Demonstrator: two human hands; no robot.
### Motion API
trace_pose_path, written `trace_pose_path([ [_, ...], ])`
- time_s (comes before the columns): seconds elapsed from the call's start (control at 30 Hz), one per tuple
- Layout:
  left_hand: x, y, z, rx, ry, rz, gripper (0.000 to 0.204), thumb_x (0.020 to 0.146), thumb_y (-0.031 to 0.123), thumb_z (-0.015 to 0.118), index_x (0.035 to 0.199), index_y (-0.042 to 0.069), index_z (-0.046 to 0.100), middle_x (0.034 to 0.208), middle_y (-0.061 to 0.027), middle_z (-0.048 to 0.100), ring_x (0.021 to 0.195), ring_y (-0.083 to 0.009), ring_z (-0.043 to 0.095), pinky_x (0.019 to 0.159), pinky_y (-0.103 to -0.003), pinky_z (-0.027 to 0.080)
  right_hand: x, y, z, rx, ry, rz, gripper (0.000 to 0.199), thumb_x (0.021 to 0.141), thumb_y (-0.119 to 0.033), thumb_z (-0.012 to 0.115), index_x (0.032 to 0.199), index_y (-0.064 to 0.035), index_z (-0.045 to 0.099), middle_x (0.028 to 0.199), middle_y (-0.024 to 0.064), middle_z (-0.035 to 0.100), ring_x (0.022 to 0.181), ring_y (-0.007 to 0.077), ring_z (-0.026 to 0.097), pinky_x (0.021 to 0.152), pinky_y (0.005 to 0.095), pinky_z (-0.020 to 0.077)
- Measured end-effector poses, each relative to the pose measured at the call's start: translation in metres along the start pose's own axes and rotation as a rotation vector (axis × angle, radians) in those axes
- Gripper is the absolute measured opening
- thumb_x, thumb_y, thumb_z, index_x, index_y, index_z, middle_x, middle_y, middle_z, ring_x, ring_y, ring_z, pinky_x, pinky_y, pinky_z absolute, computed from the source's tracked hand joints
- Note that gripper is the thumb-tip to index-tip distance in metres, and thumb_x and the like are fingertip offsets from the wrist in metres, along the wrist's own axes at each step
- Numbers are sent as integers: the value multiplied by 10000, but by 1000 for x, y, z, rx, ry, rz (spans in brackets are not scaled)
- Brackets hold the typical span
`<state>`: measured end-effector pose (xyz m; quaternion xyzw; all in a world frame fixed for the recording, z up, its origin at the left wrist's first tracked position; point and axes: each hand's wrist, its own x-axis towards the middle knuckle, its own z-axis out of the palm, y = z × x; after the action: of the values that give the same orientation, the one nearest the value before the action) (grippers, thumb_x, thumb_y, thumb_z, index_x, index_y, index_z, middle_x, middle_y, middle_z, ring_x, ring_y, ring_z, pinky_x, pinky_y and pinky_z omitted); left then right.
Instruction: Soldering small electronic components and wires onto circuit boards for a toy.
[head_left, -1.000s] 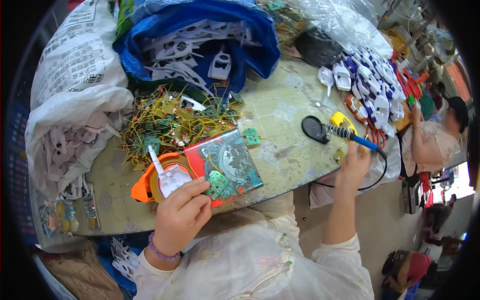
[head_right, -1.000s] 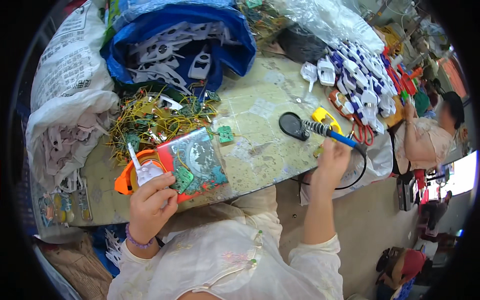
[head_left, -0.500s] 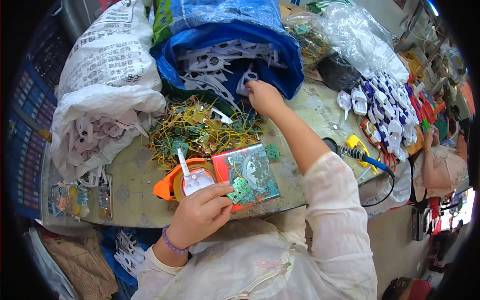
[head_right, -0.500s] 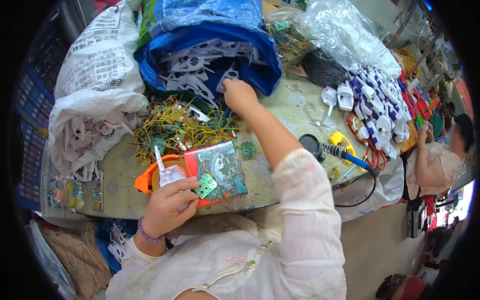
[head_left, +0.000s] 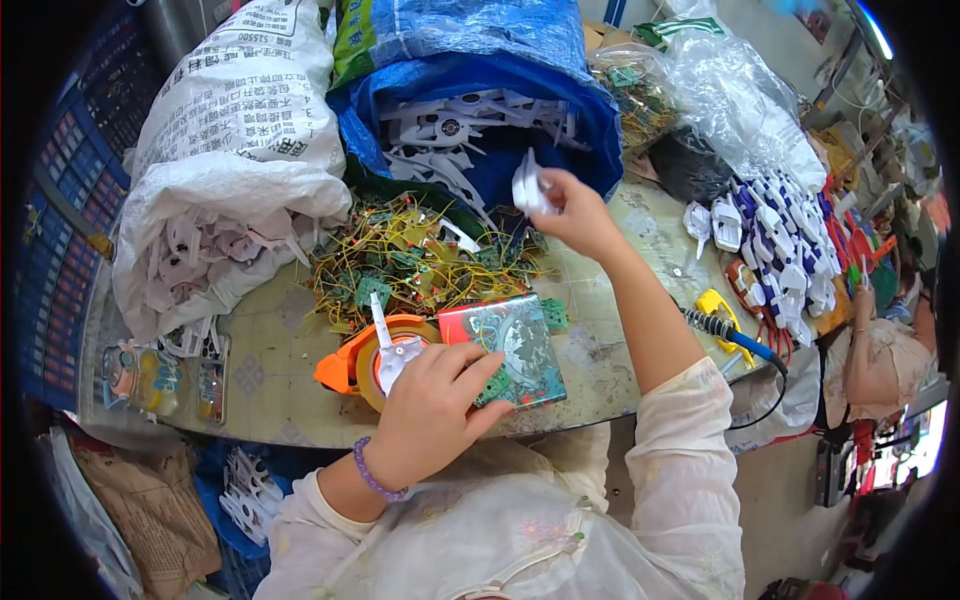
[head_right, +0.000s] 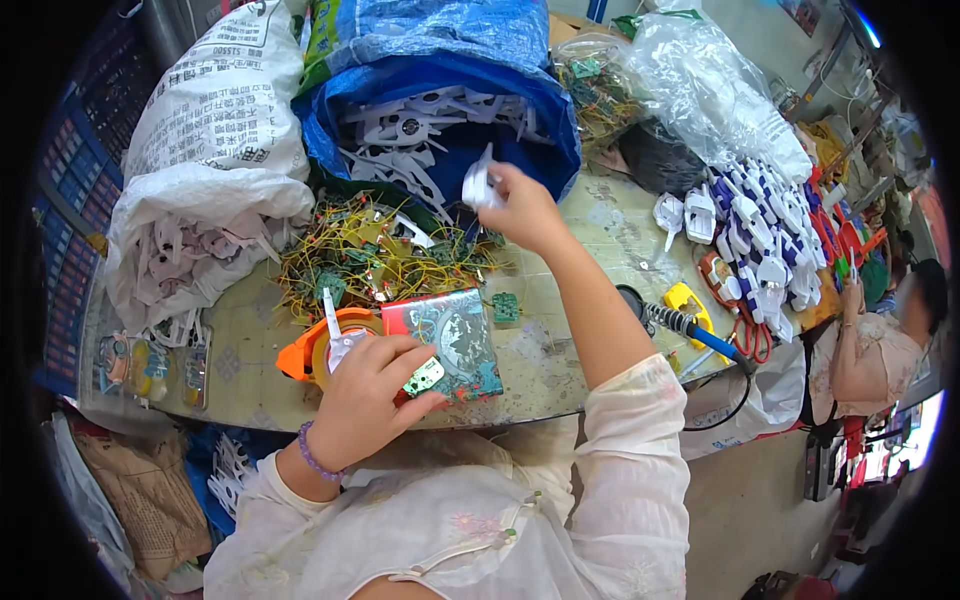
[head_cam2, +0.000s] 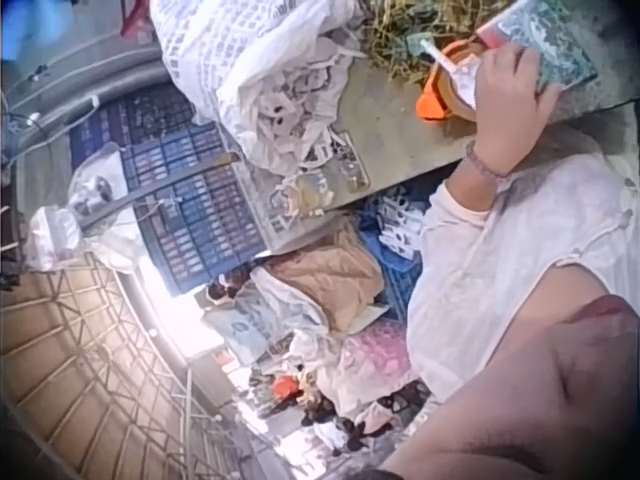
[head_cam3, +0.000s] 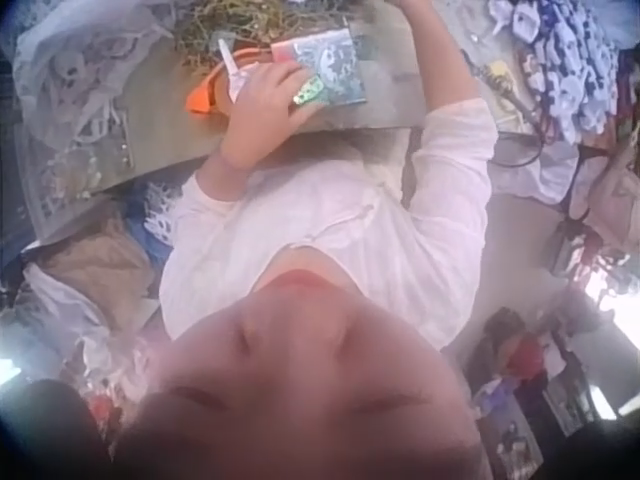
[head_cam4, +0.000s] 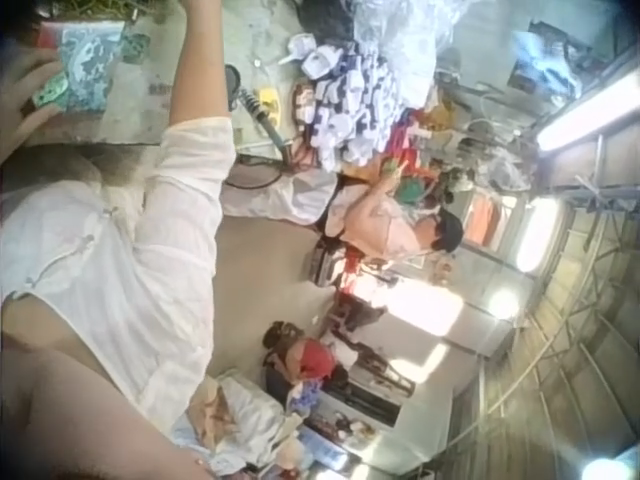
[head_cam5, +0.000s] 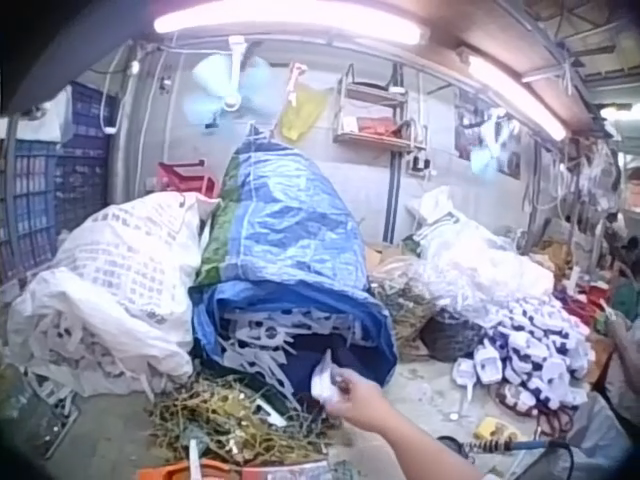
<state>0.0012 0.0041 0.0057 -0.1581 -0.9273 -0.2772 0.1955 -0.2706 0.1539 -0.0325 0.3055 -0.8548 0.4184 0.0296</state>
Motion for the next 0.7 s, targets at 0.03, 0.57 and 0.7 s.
trace_pose_path([
  [0.03,1,1,1,11,-18,-26,417,714,213,755,1062,33,613,997,-107,589,884,-278,563,761,-375,472,-8,0,-7,-18,-117,18,554,710,-163,713,1217,-20,542,968,123,639,865,200,623,784,314,491],
  [0.57,-5,-8,-8,-14,122,10,408,724,157,735,1103,50,630,994,-100,659,814,-263,643,677,-356,516,-137,-49,-25,804,183,163,747,766,20,686,1417,-48,325,1086,124,586,993,200,591,881,338,487],
  [0.7,-17,-24,-15,-245,300,-42,451,723,77,736,1149,6,606,1050,-163,646,897,-279,644,737,-344,526,-180,-60,-12,1202,10,-8,652,826,-16,673,1406,-22,375,1157,140,596,1063,244,613,917,371,497],
])
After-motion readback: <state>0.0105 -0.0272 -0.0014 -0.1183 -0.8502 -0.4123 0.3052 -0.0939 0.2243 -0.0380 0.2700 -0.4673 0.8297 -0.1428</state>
